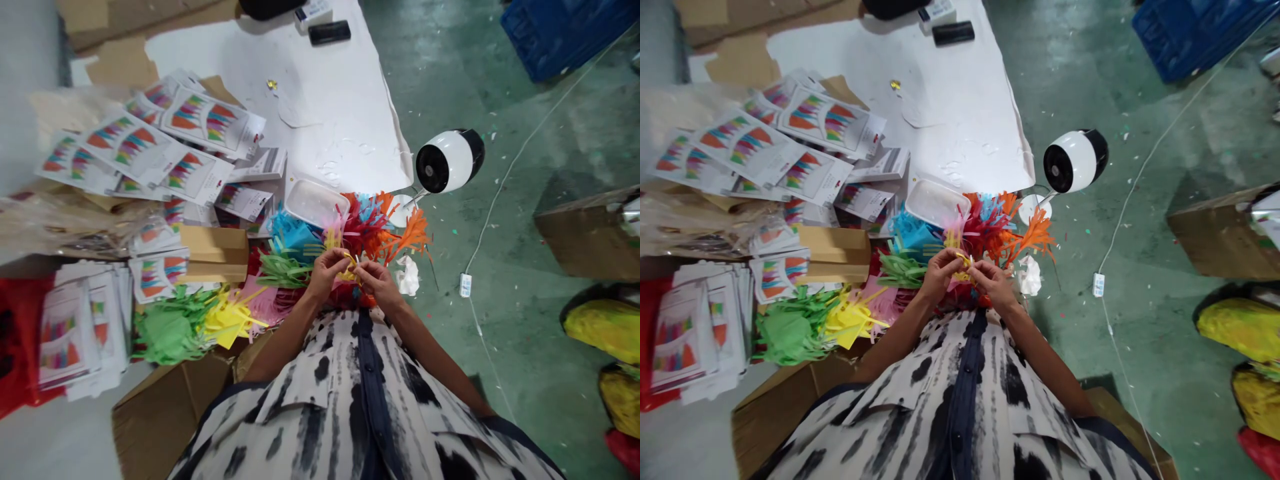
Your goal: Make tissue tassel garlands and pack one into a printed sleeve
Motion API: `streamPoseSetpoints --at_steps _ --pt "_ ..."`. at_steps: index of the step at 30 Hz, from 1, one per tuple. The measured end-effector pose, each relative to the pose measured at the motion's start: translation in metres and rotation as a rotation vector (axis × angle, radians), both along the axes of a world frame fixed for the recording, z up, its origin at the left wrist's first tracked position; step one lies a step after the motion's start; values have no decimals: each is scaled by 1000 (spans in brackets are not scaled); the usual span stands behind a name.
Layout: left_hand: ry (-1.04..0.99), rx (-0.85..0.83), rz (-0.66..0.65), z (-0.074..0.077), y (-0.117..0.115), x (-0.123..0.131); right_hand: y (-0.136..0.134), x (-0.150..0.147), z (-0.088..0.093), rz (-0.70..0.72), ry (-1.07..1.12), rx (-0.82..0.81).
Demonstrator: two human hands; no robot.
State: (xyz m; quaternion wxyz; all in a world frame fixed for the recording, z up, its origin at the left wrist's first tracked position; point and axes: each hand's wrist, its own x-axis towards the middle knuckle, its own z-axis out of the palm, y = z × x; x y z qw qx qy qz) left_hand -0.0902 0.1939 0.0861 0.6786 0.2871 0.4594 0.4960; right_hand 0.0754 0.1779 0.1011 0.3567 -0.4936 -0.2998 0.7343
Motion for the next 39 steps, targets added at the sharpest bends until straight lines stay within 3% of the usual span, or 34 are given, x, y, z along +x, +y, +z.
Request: streamPoseSetpoints --at_steps 4,10,12,16,18,29,39 --pt "75 14 -7 4 -2 -1 -1 -1 -4 -7 -30 19" --pt "150 -9 -142 0 4 -8 0 4 -4 13 -93 84" --pt "156 -19 -171 -3 8 -13 2 9 1 55 -182 208" --pt "153 -11 -262 -2 15 -24 6 20 11 268 -407 554" --pt "156 0 -329 0 18 -27 8 22 13 328 -426 603" --pt "251 130 -480 3 17 -29 10 20 10 351 -512 489" --pt "213 104 -481 0 12 -30 13 18 12 380 -552 349"
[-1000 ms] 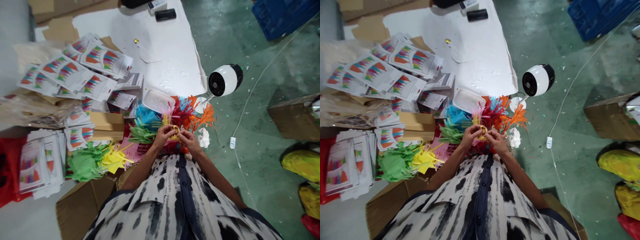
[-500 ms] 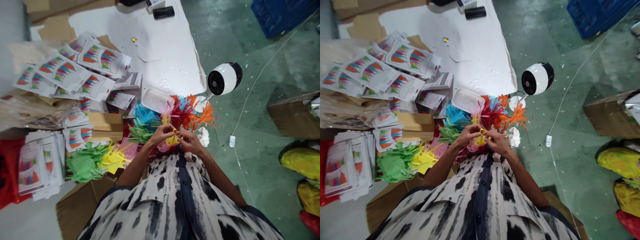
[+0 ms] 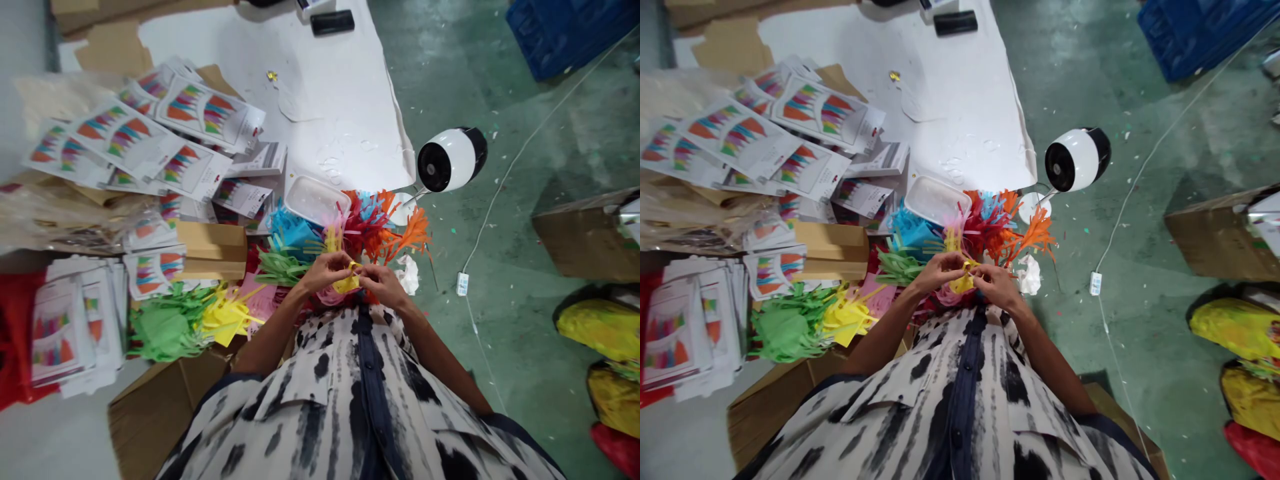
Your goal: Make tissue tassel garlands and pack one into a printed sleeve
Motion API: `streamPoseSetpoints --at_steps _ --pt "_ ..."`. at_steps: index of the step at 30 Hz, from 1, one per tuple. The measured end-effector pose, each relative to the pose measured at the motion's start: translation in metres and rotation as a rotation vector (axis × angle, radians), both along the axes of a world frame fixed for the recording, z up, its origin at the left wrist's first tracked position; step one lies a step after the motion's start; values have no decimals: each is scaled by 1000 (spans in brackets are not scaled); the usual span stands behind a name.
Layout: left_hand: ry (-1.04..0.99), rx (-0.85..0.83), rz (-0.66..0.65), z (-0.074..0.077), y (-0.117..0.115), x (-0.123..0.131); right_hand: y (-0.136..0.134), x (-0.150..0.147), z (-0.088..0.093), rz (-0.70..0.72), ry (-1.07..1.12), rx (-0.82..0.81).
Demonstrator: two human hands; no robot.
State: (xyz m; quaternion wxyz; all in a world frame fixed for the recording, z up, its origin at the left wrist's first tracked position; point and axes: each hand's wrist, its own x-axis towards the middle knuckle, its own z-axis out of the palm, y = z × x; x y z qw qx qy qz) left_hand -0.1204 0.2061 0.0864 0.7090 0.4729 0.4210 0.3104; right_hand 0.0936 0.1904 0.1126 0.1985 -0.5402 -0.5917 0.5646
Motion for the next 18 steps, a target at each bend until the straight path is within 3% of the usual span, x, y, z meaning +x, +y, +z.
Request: streamPoseSetpoints --at_steps 11,18 --pt "4 30 -11 -4 -4 8 -2 -3 -5 -36 -5 5" --pt "-5 24 110 -5 -13 17 -7 -1 -13 -77 40 13"
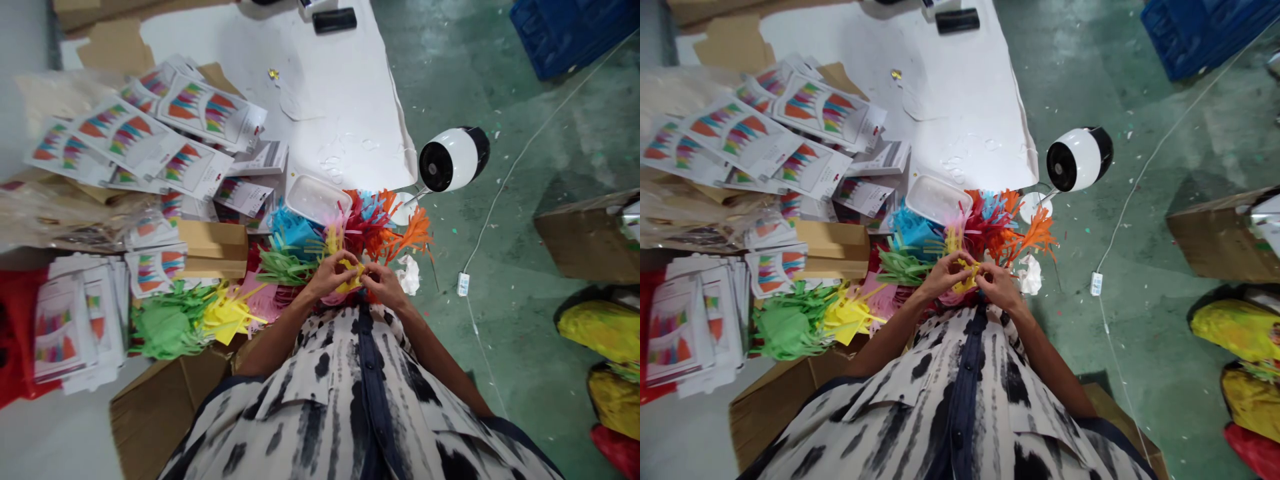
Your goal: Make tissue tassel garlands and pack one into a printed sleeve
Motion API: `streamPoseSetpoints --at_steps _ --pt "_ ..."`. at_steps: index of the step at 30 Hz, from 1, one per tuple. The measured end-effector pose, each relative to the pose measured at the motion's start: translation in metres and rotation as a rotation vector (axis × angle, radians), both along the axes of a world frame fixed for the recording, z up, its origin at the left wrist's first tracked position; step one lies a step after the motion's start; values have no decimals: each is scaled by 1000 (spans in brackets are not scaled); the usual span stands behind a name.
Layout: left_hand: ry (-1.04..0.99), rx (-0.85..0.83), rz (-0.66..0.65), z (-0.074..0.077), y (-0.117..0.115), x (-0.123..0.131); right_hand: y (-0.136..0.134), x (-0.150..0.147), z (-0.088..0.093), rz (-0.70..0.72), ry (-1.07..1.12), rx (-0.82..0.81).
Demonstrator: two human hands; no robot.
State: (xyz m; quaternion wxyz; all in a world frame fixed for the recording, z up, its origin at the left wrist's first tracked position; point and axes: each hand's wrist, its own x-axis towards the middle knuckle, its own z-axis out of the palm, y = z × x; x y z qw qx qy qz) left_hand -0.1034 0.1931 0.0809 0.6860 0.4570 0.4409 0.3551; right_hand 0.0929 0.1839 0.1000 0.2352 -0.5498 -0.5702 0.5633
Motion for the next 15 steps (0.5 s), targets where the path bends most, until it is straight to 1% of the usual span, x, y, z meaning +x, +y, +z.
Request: streamPoseSetpoints --at_steps 5,10,15 --pt "1 -51 5 -2 -5 2 -2 2 0 -12 35 -17" --pt "-15 -50 102 -6 -11 5 -1 3 0 -10 40 -36" --pt "-36 8 162 -1 -15 9 -2 3 -1 -19 38 -53"
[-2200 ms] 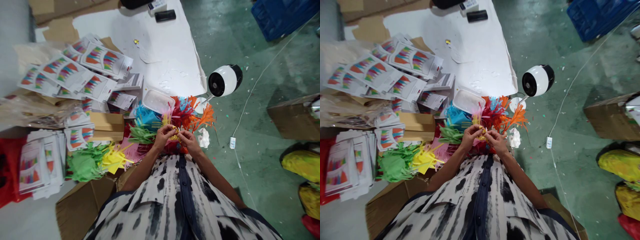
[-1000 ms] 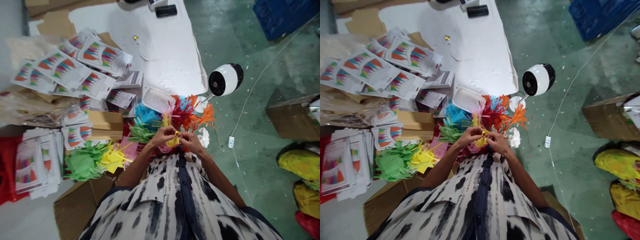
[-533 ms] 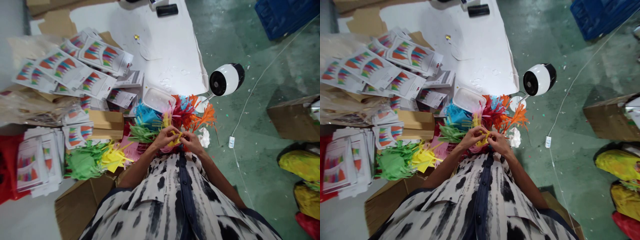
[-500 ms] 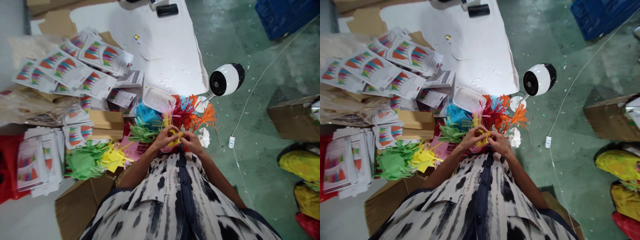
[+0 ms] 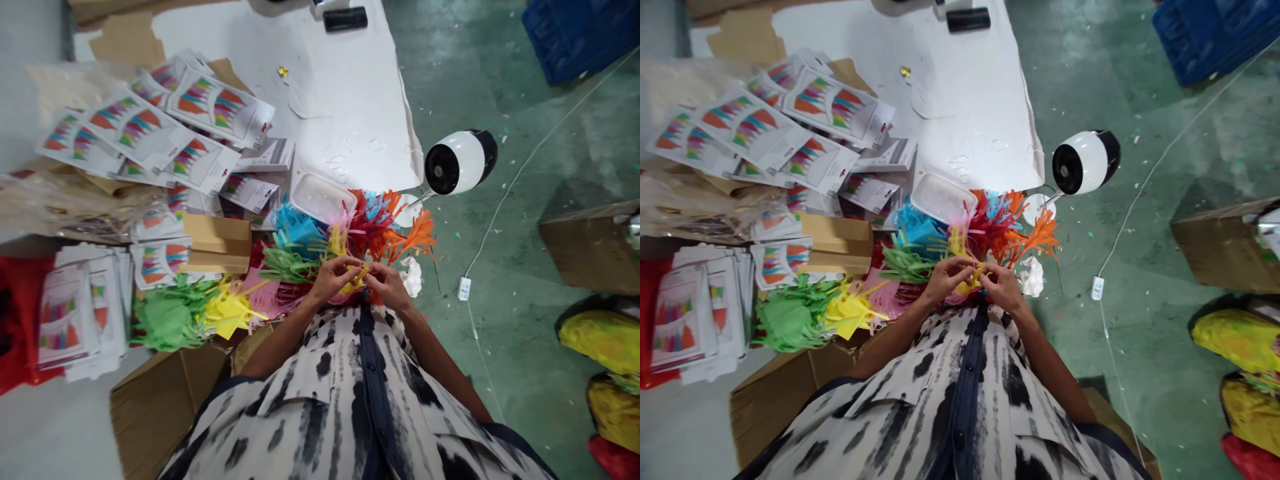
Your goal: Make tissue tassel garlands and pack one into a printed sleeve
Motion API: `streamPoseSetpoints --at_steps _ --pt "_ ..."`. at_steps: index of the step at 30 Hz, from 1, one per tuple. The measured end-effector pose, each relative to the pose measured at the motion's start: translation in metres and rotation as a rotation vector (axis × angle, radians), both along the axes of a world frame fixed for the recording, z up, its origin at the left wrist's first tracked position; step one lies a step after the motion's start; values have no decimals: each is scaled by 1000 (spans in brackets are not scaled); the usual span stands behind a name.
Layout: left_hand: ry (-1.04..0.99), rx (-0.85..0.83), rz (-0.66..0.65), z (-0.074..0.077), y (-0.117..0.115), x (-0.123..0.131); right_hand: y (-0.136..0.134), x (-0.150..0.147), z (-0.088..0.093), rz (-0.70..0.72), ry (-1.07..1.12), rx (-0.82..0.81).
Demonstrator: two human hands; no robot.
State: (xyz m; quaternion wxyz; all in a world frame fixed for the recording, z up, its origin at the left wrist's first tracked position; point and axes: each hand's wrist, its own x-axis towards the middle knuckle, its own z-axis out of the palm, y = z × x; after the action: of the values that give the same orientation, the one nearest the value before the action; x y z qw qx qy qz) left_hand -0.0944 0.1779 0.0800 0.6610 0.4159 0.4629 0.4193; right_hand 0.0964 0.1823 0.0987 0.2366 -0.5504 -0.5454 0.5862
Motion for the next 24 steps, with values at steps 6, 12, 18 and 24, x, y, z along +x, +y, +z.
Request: streamPoseSetpoints --at_steps 6,12,18,24 --pt "24 -7 100 4 -2 7 -1 0 2 19 45 -36" --pt "162 -6 69 1 -5 9 -4 -2 8 27 122 -123" --pt "317 14 11 5 -9 14 -5 -6 8 -81 -98 92" --pt "197 -54 62 0 -22 5 -6 -4 -3 -94 73 -50"
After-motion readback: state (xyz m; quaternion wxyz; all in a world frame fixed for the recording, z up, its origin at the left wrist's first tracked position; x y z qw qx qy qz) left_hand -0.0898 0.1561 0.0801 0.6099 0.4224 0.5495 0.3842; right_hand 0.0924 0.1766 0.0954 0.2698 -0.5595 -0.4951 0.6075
